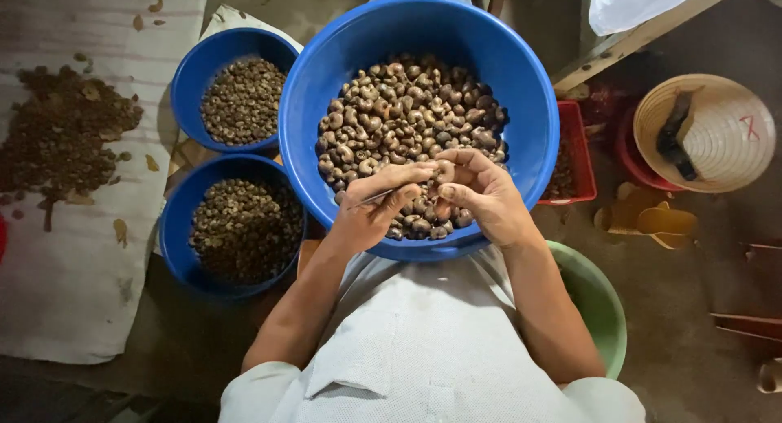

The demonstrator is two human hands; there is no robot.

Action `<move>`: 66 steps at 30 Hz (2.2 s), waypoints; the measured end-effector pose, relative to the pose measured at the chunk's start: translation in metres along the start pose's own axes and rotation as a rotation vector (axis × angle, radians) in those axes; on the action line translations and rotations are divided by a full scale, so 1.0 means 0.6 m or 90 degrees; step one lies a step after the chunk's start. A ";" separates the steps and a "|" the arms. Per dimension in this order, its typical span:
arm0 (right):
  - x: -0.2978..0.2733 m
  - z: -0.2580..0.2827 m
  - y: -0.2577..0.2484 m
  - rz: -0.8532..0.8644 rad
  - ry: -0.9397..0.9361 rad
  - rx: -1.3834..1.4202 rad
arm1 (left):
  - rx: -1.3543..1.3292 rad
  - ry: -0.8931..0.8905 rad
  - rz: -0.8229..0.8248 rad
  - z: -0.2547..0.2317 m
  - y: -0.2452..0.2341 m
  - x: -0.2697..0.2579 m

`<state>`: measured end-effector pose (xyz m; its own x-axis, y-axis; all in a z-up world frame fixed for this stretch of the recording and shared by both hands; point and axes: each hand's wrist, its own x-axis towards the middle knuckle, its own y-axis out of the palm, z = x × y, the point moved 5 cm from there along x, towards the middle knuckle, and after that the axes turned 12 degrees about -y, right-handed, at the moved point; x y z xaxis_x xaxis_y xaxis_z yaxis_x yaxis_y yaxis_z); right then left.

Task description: The person is manually peeling nuts using a small metal tool, picking them from a large blue bowl and placing them back after processing.

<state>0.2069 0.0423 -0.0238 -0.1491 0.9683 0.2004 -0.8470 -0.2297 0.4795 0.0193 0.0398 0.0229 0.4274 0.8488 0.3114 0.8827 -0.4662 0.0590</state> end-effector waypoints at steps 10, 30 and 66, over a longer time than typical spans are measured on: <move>-0.005 0.002 -0.001 0.000 -0.013 0.027 | -0.031 0.010 -0.028 0.009 0.006 0.006; -0.006 0.011 0.009 0.024 -0.050 -0.202 | -0.162 -0.092 0.023 -0.009 0.016 0.000; -0.006 0.018 -0.007 -0.030 -0.126 -0.115 | 0.120 0.001 -0.099 -0.016 0.016 0.003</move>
<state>0.2164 0.0387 -0.0174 -0.0200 0.9353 0.3532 -0.9303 -0.1468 0.3362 0.0265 0.0345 0.0331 0.2834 0.9060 0.3143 0.9588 -0.2749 -0.0722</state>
